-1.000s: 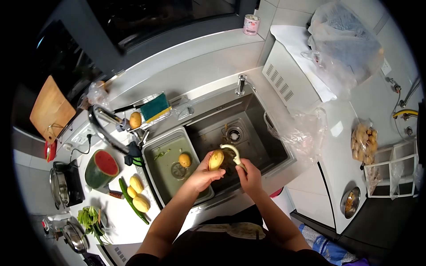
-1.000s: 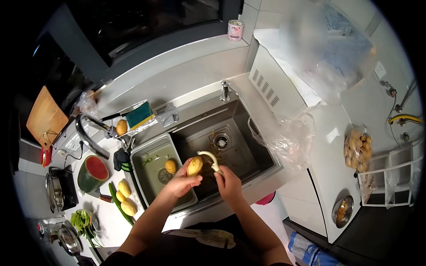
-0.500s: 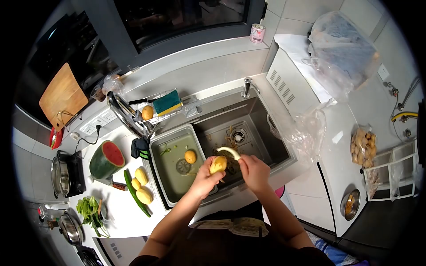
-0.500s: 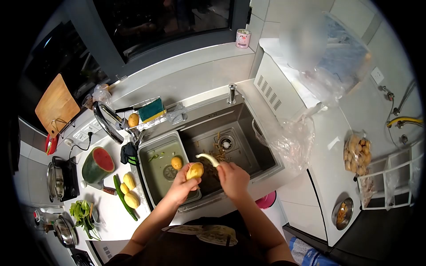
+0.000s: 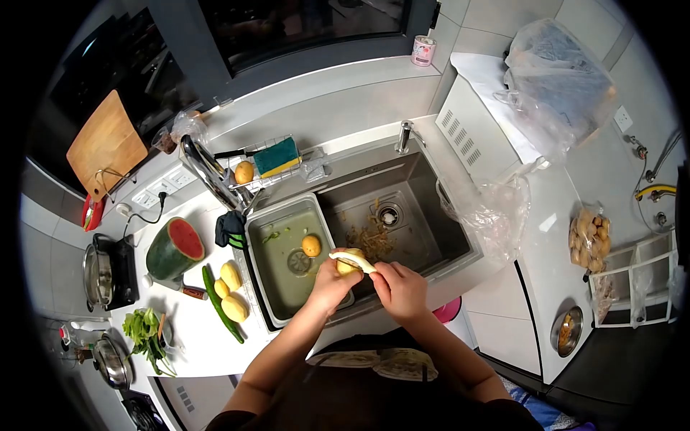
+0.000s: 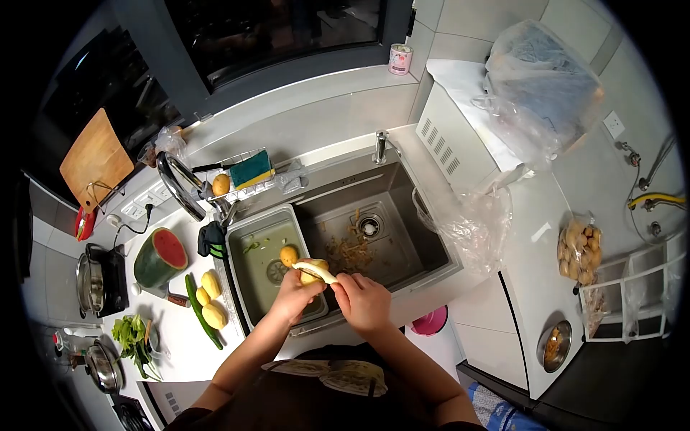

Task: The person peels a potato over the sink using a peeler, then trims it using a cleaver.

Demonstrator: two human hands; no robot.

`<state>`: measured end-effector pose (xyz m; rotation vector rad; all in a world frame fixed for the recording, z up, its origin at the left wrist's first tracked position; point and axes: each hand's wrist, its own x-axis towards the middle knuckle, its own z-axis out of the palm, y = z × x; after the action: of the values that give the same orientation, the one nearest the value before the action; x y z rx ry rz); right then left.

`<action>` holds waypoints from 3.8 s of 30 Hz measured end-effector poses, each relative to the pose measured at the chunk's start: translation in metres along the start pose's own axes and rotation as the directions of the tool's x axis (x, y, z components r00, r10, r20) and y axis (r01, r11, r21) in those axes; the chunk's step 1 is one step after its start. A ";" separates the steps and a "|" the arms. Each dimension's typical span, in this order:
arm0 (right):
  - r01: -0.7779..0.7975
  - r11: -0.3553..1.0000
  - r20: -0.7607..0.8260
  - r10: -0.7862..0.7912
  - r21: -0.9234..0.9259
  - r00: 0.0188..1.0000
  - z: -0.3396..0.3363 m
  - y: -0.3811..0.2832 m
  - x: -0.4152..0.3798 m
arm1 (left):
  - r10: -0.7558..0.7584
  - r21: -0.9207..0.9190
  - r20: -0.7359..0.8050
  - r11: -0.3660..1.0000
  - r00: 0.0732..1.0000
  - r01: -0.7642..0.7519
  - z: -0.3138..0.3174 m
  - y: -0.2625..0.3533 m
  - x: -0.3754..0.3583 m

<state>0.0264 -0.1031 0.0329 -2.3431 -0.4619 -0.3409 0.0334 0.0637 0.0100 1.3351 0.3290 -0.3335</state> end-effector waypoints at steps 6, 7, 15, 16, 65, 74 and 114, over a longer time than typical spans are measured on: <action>-0.250 0.947 -0.101 0.234 -0.204 0.967 0.007 0.064 -0.003 | 0.142 0.134 0.000 0.981 0.990 -0.141 -0.001 -0.005 -0.005; -0.251 0.956 -0.118 0.235 -0.154 0.965 0.002 0.060 0.000 | 0.222 0.196 -0.019 0.957 0.975 -0.215 -0.002 -0.010 0.000; -0.033 0.998 0.046 0.031 0.060 0.998 -0.002 0.001 -0.001 | 0.139 0.135 -0.063 0.982 0.988 -0.130 -0.001 -0.007 -0.001; -0.054 0.995 0.085 0.047 0.079 0.995 -0.001 0.000 -0.001 | 0.139 0.137 -0.065 0.982 0.988 -0.129 -0.003 -0.008 0.000; -0.079 0.993 -0.007 0.080 0.090 0.997 -0.014 0.002 0.017 | -0.146 -0.281 0.106 0.944 0.984 0.171 -0.016 0.012 -0.013; -0.281 0.944 0.086 0.298 -0.172 0.951 -0.010 0.061 0.013 | -0.129 -0.385 0.356 0.882 0.926 0.271 -0.020 0.022 -0.018; -0.270 0.959 0.098 0.277 -0.083 0.956 -0.008 0.031 0.016 | -0.131 -0.482 0.200 0.850 0.971 0.214 -0.014 0.008 -0.020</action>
<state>0.0527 -0.1259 0.0257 -2.4618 -0.1731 -0.0990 0.0180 0.0800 0.0224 0.7591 0.3723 -0.4686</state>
